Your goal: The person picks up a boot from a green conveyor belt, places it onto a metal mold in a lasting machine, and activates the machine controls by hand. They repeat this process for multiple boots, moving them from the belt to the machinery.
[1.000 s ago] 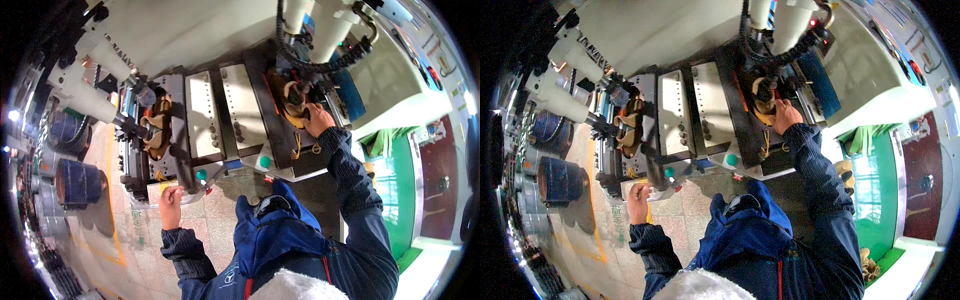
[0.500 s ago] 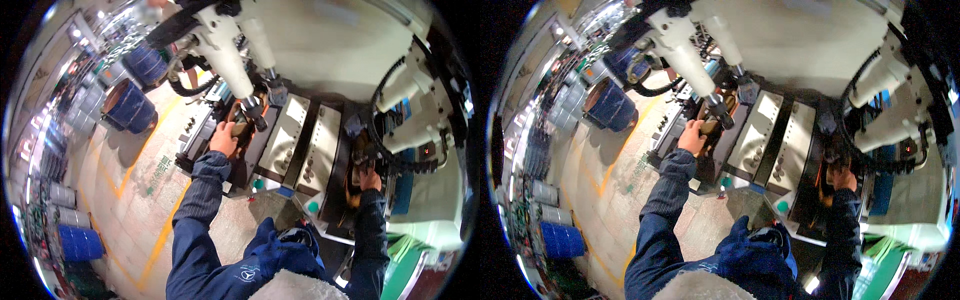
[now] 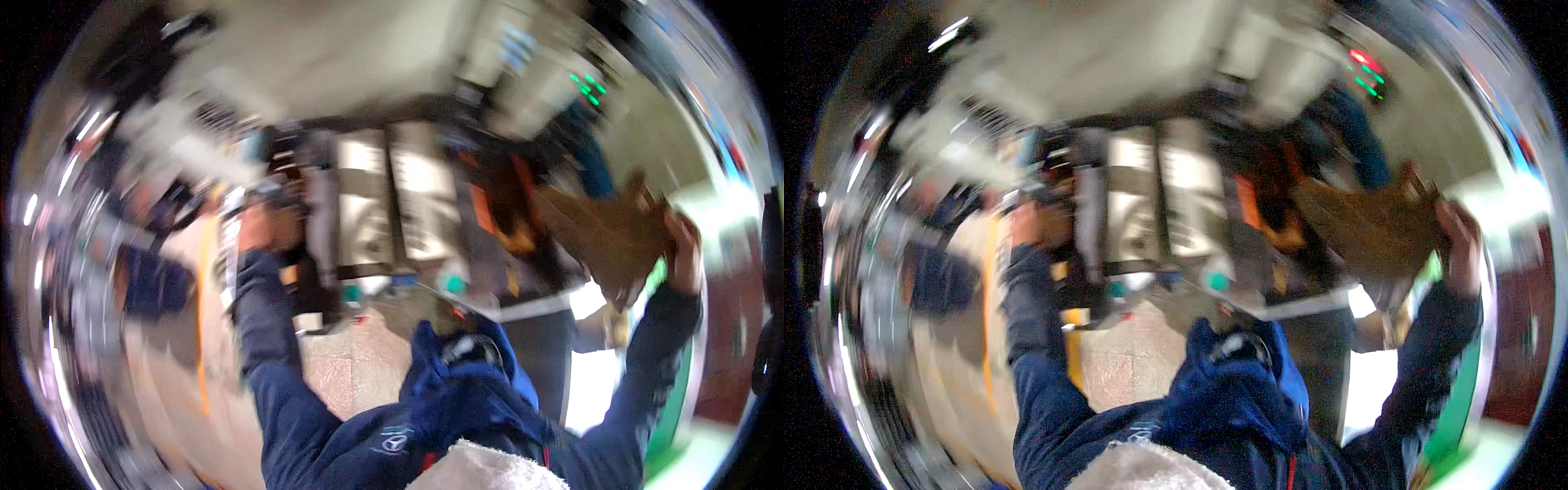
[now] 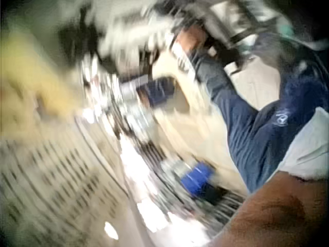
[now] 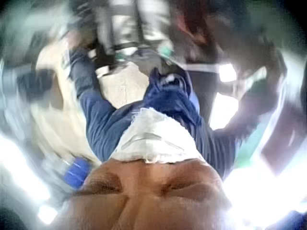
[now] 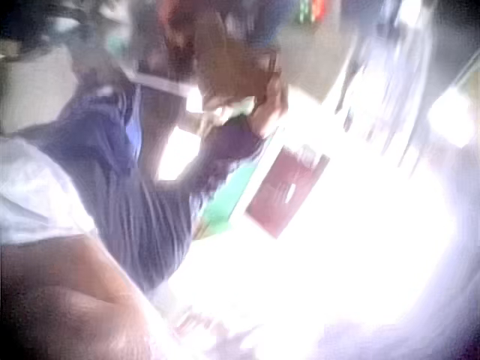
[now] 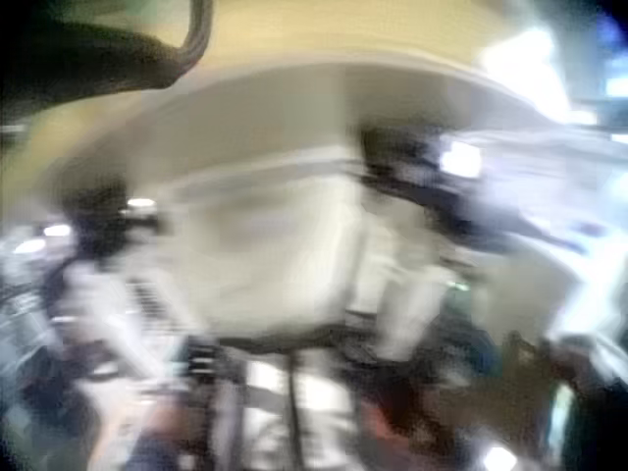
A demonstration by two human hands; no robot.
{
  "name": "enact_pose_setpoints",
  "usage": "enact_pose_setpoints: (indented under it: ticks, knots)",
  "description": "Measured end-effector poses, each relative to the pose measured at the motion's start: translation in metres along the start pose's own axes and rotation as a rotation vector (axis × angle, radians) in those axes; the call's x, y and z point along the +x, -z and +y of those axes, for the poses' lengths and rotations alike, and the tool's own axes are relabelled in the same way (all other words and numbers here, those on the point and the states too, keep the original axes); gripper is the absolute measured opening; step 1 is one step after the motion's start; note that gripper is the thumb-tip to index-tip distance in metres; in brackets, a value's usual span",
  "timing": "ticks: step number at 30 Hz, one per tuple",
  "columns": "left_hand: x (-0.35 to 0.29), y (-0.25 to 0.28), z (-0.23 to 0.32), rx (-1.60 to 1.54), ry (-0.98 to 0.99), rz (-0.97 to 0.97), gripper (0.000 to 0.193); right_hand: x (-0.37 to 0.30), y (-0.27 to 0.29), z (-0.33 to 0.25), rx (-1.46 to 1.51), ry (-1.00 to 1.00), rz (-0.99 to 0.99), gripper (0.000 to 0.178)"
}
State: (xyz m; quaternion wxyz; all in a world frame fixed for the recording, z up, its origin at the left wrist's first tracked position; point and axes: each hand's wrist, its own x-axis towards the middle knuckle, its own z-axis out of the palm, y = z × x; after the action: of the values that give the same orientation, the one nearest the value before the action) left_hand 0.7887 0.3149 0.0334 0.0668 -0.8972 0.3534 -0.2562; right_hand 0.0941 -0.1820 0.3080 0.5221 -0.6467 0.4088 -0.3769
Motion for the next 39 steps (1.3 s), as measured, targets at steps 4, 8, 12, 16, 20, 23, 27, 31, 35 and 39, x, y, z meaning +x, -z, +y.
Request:
enact_pose_setpoints:
  ticks: [4, 8, 12, 16, 20, 23, 27, 31, 35, 39]
  knots:
    - [0.0, 0.036, -0.055, -0.024, -0.033, 0.122, 0.02, -0.111, 0.113, 0.022, 0.163, 0.022, 0.495, 0.019]
    - [-0.024, 0.088, -0.059, 0.187, 0.051, 0.407, 0.025, -0.212, 0.228, 0.07, -0.123, -0.187, 0.392, 0.019]
    - [-0.068, 0.165, 0.009, 0.159, 0.38, 0.456, 0.027, -0.292, 0.264, 0.19, -0.789, -0.214, 0.511, 0.031]
    - [-0.091, 0.27, 0.111, -0.14, 0.285, 0.653, 0.032, -0.363, 0.288, 0.343, -1.142, -0.586, 0.721, 0.027]
    - [-0.128, 0.376, 0.213, -0.712, 0.281, 0.404, 0.032, -0.447, 0.307, 0.426, -0.974, -1.129, 0.606, 0.034]
    - [-0.145, 0.432, 0.299, -0.767, 0.066, 0.25, 0.026, -0.483, 0.32, 0.429, -0.814, -1.081, 0.66, 0.038]
    - [-0.186, 0.468, 0.441, -1.26, -0.184, -0.084, 0.027, -0.472, 0.342, 0.408, -1.026, -0.718, 0.761, 0.043]
    - [-0.229, 0.459, 0.631, -1.436, -0.549, -0.38, 0.02, -0.448, 0.371, 0.415, -0.874, -0.949, 0.589, 0.044]
    - [-0.329, 0.441, 0.821, -1.469, -0.86, -0.65, 0.031, -0.471, 0.385, 0.44, -0.808, -0.809, 0.659, 0.032]
    - [-0.44, 0.437, 0.909, -0.901, -1.347, -0.654, 0.026, -0.513, 0.385, 0.455, -0.683, -0.682, 0.842, 0.024]
